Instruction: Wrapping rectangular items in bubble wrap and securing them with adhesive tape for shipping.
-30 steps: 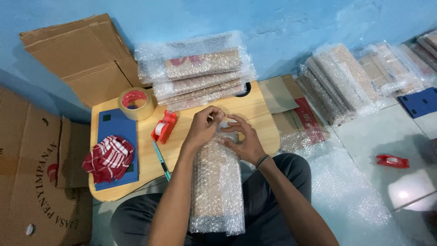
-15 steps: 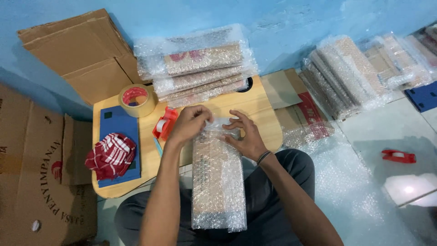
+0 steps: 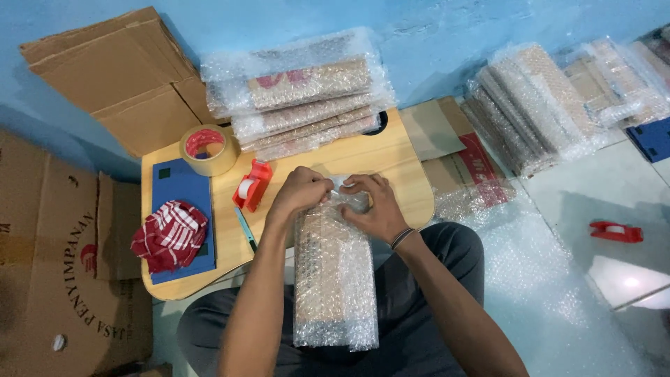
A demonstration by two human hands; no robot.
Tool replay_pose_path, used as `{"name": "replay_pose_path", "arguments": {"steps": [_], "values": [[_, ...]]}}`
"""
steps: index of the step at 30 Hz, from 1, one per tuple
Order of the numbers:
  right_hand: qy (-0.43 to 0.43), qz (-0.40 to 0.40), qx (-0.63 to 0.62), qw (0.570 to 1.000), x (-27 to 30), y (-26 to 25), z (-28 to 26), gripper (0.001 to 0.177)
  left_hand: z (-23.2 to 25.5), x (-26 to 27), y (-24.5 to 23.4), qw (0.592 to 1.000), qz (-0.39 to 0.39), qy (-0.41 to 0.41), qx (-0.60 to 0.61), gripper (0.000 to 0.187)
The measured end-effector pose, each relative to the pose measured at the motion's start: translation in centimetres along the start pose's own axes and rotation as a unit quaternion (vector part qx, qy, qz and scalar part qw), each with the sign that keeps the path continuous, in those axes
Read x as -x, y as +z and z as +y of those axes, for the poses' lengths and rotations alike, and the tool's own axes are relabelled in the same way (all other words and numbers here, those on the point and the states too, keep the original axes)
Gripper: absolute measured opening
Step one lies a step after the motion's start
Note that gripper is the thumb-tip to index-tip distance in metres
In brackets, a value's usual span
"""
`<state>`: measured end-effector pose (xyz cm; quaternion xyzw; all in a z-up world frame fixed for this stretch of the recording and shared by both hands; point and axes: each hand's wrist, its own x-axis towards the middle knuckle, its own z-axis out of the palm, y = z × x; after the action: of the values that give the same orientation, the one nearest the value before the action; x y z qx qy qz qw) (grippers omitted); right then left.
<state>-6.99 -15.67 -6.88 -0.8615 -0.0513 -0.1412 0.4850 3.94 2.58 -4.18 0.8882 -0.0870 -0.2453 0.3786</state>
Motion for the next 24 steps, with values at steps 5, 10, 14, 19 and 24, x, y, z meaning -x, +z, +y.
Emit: {"name": "replay_pose_path", "arguments": {"steps": [5, 10, 14, 19, 24], "values": [[-0.04, 0.027, 0.027, 0.998, 0.1, 0.1, -0.7, 0.035, 0.4, 0.1, 0.1, 1.0, -0.005, -0.029, -0.011, 0.026], [-0.097, 0.047, 0.07, 0.992, 0.1, 0.7, -0.7, 0.015, 0.7, 0.3, 0.2, 0.999, 0.011, -0.037, -0.026, 0.026], [-0.108, 0.05, 0.112, 0.987, -0.1, 0.8, -1.0, 0.01, 1.6, 1.0, -0.2, 0.998, 0.011, -0.034, -0.043, 0.028], [-0.098, 0.001, 0.202, 0.974, 0.1, 0.5, -1.6, 0.013, 1.5, 1.0, 0.1, 0.999, 0.013, -0.033, -0.032, 0.028], [-0.09, -0.025, 0.246, 0.965, 0.0, 0.5, -1.4, 0.014, 1.8, 0.8, 0.4, 0.996, 0.015, -0.017, -0.082, 0.034]]}}
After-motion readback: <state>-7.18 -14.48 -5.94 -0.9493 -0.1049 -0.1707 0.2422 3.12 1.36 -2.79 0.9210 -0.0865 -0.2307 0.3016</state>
